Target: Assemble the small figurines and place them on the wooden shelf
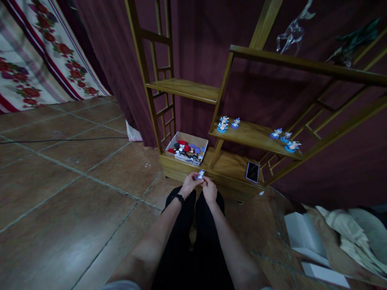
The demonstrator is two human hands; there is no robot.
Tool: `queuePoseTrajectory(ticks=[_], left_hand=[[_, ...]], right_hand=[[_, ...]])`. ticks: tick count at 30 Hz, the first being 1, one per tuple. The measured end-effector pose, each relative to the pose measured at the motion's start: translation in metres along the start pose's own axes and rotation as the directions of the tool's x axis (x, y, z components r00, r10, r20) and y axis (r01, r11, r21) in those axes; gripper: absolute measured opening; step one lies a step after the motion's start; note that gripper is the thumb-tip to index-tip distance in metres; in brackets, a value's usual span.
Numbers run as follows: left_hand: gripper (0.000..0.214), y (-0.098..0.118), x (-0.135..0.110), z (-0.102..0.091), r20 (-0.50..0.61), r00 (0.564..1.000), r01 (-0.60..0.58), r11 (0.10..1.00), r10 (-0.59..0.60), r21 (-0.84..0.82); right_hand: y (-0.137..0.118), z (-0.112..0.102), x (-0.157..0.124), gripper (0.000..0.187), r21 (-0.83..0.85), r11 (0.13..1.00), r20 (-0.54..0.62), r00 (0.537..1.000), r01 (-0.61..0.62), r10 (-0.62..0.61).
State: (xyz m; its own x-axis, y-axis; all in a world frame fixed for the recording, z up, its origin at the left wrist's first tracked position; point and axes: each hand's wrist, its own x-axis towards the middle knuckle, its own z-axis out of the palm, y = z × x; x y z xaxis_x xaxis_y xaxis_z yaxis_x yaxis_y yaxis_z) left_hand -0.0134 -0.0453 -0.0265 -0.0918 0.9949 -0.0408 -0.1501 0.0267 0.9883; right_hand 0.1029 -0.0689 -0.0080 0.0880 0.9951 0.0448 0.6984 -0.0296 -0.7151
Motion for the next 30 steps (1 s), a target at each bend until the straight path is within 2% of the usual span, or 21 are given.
queuePoseTrajectory(ticks=[7,16,22,30], left_hand=[[0.041,-0.004,0.001,0.002,-0.026,0.998,-0.055,0.998,0.056,0.036],[0.035,-0.004,0.001,0.004,-0.119,0.978,-0.136,0.957,0.171,0.258],[0.029,-0.004,-0.001,0.005,-0.099,0.961,-0.208,0.909,0.259,0.363],[0.029,0.007,-0.012,0.010,-0.016,0.954,-0.268,0.872,0.301,0.408]], right_hand=[[0.000,0.000,0.001,0.038,0.002,1.000,0.047,0.999,-0.023,0.023],[0.001,-0.001,0.003,0.034,0.086,0.996,0.017,0.999,-0.037,0.036],[-0.004,-0.007,0.006,0.033,0.115,0.993,0.036,0.999,-0.033,0.029],[-0.011,-0.006,0.006,0.033,-0.038,0.992,0.042,0.992,-0.121,0.123]])
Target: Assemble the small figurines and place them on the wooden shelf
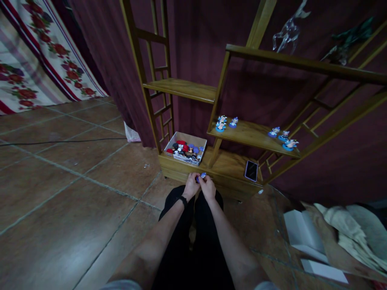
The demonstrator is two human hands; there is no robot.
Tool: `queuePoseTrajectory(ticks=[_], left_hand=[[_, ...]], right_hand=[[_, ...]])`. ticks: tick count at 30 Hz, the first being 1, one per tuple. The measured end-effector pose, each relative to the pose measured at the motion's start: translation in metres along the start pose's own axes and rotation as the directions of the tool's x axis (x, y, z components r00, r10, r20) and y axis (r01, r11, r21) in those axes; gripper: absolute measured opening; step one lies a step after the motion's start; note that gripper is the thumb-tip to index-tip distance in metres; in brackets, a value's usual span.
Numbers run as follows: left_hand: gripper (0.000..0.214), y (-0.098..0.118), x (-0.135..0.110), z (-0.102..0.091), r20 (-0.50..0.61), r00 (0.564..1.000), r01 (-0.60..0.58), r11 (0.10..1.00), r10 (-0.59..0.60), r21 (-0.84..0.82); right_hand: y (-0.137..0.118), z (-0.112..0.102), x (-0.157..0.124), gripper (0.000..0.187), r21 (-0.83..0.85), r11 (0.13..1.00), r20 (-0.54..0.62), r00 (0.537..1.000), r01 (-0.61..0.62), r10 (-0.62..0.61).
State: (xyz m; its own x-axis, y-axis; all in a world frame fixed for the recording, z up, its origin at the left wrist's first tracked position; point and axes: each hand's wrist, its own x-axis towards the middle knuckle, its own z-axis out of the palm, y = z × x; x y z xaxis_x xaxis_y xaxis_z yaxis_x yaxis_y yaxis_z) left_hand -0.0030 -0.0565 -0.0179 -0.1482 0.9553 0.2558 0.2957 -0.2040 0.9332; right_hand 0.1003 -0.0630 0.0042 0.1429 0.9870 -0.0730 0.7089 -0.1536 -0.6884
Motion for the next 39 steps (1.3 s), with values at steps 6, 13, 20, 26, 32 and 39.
queuePoseTrajectory(ticks=[6,13,20,26,32,39], left_hand=[[0.028,-0.009,0.002,0.002,0.039,0.999,0.004,0.999,-0.003,-0.032],[0.028,-0.011,0.006,0.005,0.057,0.992,0.127,0.964,-0.117,-0.232],[0.025,-0.004,0.006,0.000,0.129,0.961,0.276,0.866,-0.244,-0.418],[0.033,0.005,0.004,-0.006,0.246,0.929,0.363,0.810,-0.276,-0.460],[0.055,0.011,0.004,-0.010,0.292,0.921,0.373,0.799,-0.258,-0.472],[0.056,0.015,0.003,-0.013,0.329,0.917,0.362,0.815,-0.225,-0.453]], right_hand=[[0.000,-0.001,0.001,0.031,-0.016,1.000,0.024,1.000,0.006,-0.005],[0.005,-0.001,0.001,0.028,0.085,0.994,-0.017,0.997,0.075,-0.074],[0.005,0.000,-0.004,0.029,0.155,0.978,-0.094,0.988,0.140,-0.126],[0.003,-0.002,-0.007,0.038,0.189,0.973,-0.073,0.990,0.133,-0.122],[0.002,-0.003,-0.008,0.043,0.183,0.972,-0.066,0.989,0.145,-0.135],[0.001,-0.003,-0.009,0.043,0.170,0.971,-0.075,0.985,0.168,-0.157]])
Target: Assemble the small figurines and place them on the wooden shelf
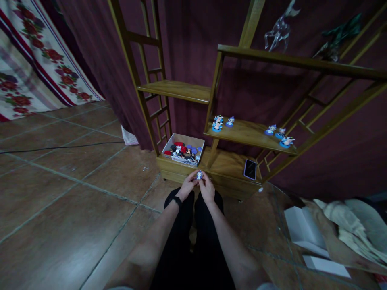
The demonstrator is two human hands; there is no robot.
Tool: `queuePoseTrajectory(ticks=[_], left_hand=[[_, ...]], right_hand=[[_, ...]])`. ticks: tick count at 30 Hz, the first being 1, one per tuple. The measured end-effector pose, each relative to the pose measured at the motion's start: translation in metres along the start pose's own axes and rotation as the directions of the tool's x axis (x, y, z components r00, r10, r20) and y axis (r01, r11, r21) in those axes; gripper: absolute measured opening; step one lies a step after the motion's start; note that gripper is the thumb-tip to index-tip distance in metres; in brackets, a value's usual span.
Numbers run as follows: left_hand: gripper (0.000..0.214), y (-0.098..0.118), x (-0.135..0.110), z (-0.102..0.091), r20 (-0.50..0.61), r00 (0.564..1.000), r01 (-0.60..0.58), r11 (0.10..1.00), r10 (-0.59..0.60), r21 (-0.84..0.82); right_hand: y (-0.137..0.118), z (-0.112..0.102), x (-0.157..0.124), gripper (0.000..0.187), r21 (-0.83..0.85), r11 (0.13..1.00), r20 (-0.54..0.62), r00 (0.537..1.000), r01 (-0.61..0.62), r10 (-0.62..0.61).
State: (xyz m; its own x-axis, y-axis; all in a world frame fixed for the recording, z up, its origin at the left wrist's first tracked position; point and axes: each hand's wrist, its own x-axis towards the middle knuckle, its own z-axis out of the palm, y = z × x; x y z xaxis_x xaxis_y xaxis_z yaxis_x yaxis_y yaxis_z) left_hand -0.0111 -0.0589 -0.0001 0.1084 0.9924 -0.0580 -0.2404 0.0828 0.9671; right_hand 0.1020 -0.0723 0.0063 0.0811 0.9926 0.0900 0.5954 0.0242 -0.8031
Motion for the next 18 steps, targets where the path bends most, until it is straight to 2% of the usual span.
queuePoseTrajectory(ticks=[18], left_hand=[[0.055,0.0013,-0.0011,-0.0001,0.007,1.000,0.008,1.000,-0.008,0.008]], right_hand=[[0.0050,0.0005,0.0020,0.037,-0.006,1.000,0.014,1.000,-0.018,0.018]])
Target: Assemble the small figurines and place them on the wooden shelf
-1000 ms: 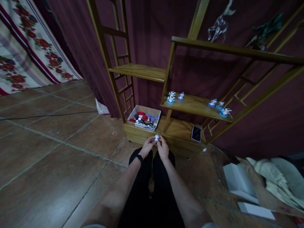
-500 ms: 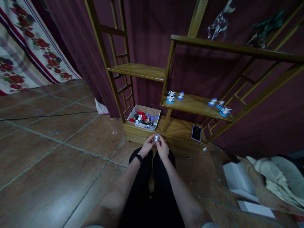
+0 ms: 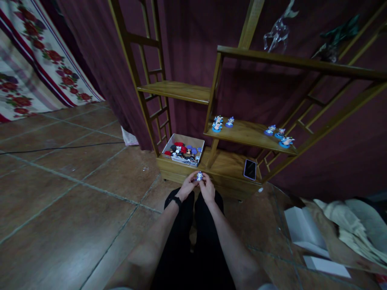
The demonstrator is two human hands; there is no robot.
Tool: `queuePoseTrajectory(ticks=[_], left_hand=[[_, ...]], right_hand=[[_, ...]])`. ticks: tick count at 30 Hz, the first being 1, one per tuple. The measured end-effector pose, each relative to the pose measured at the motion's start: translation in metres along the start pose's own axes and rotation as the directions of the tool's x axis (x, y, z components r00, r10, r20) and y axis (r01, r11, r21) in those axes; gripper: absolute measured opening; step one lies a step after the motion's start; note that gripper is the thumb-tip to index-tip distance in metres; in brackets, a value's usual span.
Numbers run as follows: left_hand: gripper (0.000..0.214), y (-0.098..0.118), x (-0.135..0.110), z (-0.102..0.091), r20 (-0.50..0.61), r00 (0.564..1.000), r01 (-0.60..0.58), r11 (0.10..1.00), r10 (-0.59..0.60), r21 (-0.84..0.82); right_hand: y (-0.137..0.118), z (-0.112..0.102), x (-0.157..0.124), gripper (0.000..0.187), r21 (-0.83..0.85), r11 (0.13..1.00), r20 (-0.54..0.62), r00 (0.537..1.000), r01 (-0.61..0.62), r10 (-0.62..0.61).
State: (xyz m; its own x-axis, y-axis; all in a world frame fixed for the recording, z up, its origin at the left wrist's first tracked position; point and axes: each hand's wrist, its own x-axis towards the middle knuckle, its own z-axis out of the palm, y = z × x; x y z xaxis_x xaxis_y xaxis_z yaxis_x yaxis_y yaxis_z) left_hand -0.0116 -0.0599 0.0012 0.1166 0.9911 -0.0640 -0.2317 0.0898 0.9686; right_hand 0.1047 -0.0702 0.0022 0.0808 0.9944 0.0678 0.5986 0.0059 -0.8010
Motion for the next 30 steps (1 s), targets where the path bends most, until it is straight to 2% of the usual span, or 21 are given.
queuePoseTrajectory(ticks=[15,20,30], left_hand=[[0.055,-0.003,0.002,-0.003,0.059,0.998,0.029,0.999,-0.027,-0.037],[0.057,-0.002,0.003,-0.003,0.054,0.997,0.056,0.997,-0.053,-0.053],[0.054,-0.003,0.004,-0.001,0.038,0.996,0.088,0.990,-0.084,-0.107]], right_hand=[[0.009,0.004,0.004,0.036,0.091,0.996,-0.010,1.000,-0.001,0.002],[0.010,0.003,0.006,0.041,0.114,0.993,-0.007,1.000,0.028,-0.028],[0.014,0.006,0.008,0.038,0.151,0.988,-0.038,0.999,0.030,-0.024]])
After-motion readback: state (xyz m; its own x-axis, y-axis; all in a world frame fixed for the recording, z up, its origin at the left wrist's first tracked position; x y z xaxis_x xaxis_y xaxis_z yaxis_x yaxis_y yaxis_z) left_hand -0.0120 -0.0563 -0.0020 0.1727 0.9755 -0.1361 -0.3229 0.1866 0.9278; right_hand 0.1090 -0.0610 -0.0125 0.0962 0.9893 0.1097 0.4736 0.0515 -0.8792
